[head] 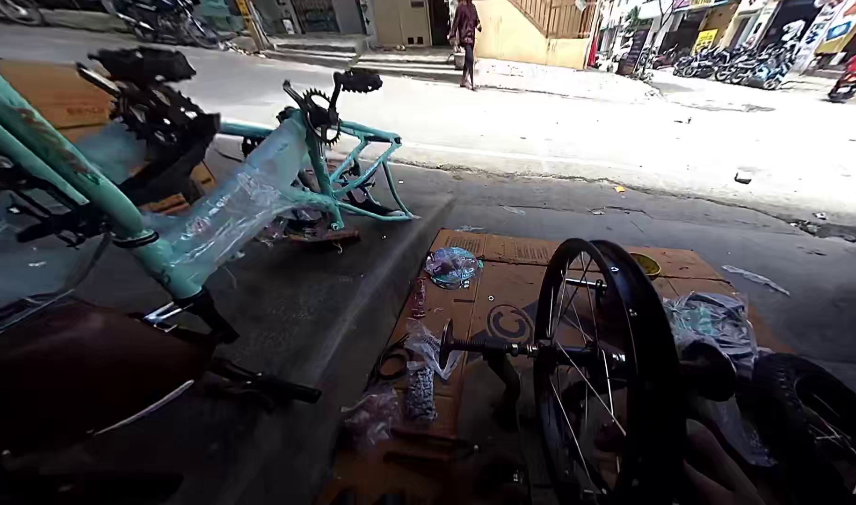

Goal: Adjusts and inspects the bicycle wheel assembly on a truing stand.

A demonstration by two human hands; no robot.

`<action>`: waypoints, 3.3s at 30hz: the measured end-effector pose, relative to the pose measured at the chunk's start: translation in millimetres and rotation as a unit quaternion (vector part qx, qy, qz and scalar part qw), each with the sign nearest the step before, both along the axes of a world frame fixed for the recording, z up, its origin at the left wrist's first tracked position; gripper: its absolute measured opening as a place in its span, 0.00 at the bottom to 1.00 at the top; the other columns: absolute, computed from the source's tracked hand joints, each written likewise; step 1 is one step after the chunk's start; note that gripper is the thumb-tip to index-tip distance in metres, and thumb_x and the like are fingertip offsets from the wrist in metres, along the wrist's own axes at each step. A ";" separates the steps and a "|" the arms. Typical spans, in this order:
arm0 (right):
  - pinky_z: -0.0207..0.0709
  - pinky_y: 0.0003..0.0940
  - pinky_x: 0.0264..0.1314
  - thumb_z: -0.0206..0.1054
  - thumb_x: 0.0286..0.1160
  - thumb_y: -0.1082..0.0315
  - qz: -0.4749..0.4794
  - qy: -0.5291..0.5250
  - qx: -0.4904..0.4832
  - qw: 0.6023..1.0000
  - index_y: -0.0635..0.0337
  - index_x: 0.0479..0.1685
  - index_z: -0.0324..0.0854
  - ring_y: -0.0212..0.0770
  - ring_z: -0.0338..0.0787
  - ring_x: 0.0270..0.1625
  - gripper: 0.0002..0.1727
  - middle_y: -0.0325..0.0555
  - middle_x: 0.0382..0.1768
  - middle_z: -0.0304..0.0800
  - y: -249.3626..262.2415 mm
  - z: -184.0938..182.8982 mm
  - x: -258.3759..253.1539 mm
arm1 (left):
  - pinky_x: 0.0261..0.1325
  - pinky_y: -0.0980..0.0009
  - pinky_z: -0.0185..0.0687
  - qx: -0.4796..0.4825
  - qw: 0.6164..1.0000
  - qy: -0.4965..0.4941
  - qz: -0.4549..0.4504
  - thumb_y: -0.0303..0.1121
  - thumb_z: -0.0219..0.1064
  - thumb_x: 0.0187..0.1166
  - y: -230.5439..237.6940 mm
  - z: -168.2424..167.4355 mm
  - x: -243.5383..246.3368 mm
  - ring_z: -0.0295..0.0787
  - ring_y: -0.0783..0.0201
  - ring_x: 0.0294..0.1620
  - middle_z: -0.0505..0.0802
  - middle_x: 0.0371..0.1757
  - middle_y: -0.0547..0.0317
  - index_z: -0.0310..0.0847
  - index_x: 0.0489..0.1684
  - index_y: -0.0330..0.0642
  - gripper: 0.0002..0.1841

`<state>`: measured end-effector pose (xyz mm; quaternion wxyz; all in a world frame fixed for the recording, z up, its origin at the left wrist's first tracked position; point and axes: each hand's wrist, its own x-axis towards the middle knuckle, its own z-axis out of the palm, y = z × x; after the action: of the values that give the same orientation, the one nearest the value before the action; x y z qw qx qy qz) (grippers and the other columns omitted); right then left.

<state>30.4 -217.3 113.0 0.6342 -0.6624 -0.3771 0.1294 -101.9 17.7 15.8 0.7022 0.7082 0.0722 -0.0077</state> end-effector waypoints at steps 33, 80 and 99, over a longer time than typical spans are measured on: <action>0.77 0.13 0.37 0.63 0.82 0.40 -0.105 -0.005 0.050 0.993 0.41 0.55 0.86 0.16 0.83 0.36 0.20 0.22 0.39 0.87 -15.5 -29.8 -50.8 | 0.42 0.73 0.90 -0.025 0.998 -0.038 -0.035 0.36 0.75 0.77 8.6 -13.4 1.5 0.91 0.69 0.36 0.94 0.42 0.59 0.88 0.58 0.37 0.17; 0.78 0.29 0.39 0.47 0.85 0.31 -0.023 -0.002 -0.241 0.970 0.43 0.54 0.91 0.25 0.82 0.33 0.33 0.30 0.32 0.87 -29.0 -53.2 7.2 | 0.42 0.72 0.91 -0.020 0.998 -0.042 -0.041 0.35 0.75 0.77 10.8 -14.4 2.9 0.92 0.68 0.35 0.95 0.41 0.58 0.88 0.59 0.36 0.17; 0.78 0.26 0.35 0.49 0.88 0.37 -0.114 -0.061 -0.213 0.968 0.47 0.56 0.89 0.23 0.82 0.31 0.29 0.31 0.33 0.88 -23.0 -69.4 -11.8 | 0.43 0.72 0.92 -0.012 0.999 -0.030 -0.040 0.35 0.75 0.77 10.6 -12.0 1.4 0.92 0.67 0.37 0.95 0.42 0.58 0.88 0.59 0.36 0.17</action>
<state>18.6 -240.3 43.6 0.4647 -0.8278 -0.3003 0.0929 -100.5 28.4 3.8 0.7116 0.7021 0.0224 -0.0159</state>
